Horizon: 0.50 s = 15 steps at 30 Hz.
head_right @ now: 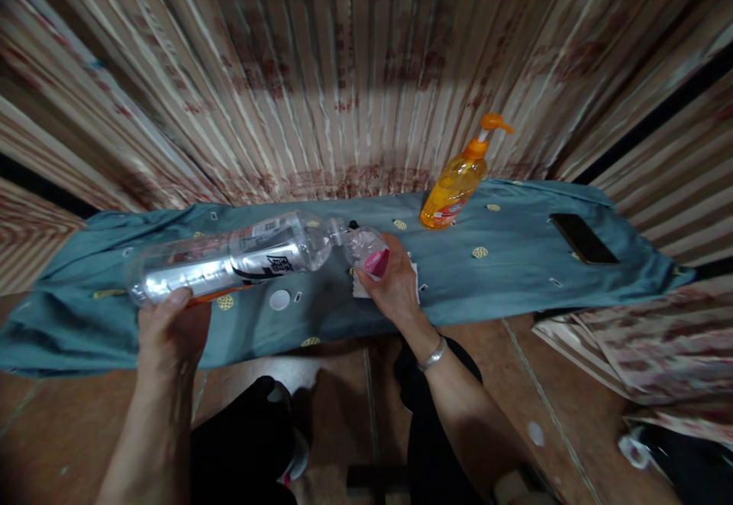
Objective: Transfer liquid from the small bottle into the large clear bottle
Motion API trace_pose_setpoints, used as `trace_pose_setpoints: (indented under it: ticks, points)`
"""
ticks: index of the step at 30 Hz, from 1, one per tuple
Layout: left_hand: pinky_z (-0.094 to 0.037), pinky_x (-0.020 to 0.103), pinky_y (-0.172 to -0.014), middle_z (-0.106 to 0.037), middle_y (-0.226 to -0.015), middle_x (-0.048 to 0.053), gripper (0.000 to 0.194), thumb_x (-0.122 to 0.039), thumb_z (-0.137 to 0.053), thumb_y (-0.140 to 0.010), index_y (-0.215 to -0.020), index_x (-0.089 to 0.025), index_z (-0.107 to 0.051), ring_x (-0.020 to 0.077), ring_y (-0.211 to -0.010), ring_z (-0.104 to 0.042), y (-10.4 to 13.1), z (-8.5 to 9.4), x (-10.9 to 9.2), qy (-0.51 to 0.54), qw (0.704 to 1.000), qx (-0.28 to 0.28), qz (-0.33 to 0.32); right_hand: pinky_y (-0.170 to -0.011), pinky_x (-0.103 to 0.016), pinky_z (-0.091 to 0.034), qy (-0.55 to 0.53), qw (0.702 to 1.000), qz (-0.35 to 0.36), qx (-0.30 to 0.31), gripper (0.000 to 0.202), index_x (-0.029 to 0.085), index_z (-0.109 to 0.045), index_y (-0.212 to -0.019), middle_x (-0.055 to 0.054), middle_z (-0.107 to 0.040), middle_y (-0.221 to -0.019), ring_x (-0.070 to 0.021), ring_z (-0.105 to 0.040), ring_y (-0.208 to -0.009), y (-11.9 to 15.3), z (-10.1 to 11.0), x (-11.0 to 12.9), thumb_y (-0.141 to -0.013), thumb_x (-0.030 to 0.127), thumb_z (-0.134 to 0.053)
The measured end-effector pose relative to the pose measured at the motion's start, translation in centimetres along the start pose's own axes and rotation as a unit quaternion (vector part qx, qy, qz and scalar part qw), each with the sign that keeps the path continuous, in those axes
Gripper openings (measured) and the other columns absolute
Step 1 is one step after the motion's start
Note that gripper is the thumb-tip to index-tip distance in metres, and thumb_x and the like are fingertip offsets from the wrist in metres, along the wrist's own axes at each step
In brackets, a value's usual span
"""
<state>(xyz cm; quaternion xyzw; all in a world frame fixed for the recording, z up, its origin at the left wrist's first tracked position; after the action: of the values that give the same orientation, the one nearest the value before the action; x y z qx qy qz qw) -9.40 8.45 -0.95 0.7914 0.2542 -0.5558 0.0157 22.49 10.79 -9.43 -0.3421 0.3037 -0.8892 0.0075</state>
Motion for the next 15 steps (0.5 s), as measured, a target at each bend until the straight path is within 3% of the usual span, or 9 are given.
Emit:
trace_pose_setpoints:
  ticks: [8, 15]
  points:
    - [-0.054, 0.043, -0.108, -0.077, -0.114, 0.007, 0.070, -0.041, -0.101, -0.040, -0.104, -0.025, -0.078, 0.0297, -0.117, -0.069, 0.1, 0.8, 0.3, -0.012, 0.999, -0.007, 0.037, -0.111, -0.057, -0.055, -0.005, 1.000, 0.006, -0.004, 0.086, 0.016, -0.049, -0.149, -0.022, -0.065, -0.146, -0.0366, -0.066, -0.132, -0.1, 0.1, -0.2, -0.079, 0.056, -0.080]
    - [-0.065, 0.034, -0.082, -0.075, -0.123, 0.006, 0.078, -0.031, -0.102, -0.043, -0.116, -0.032, -0.075, 0.0250, -0.105, -0.073, 0.1, 2.1, 1.1, -0.001, 0.997, 0.026, 0.077, -0.110, -0.058, -0.055, -0.012, 1.000, -0.023, 0.007, 0.088, 0.015, -0.047, -0.150, -0.023, -0.065, -0.145, -0.0378, -0.066, -0.131, -0.3, 0.2, -0.2, -0.077, 0.054, -0.080]
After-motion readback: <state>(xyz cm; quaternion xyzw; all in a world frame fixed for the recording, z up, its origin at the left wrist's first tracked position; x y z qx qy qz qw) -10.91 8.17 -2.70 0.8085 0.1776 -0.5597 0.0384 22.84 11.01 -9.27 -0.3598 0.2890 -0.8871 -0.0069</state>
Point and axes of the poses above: each hand's wrist, its own y-axis away from the middle knuckle, its own z-axis out of the back of the hand, x = y × z, the point moved 4 cm from there along -y, towards the middle knuckle
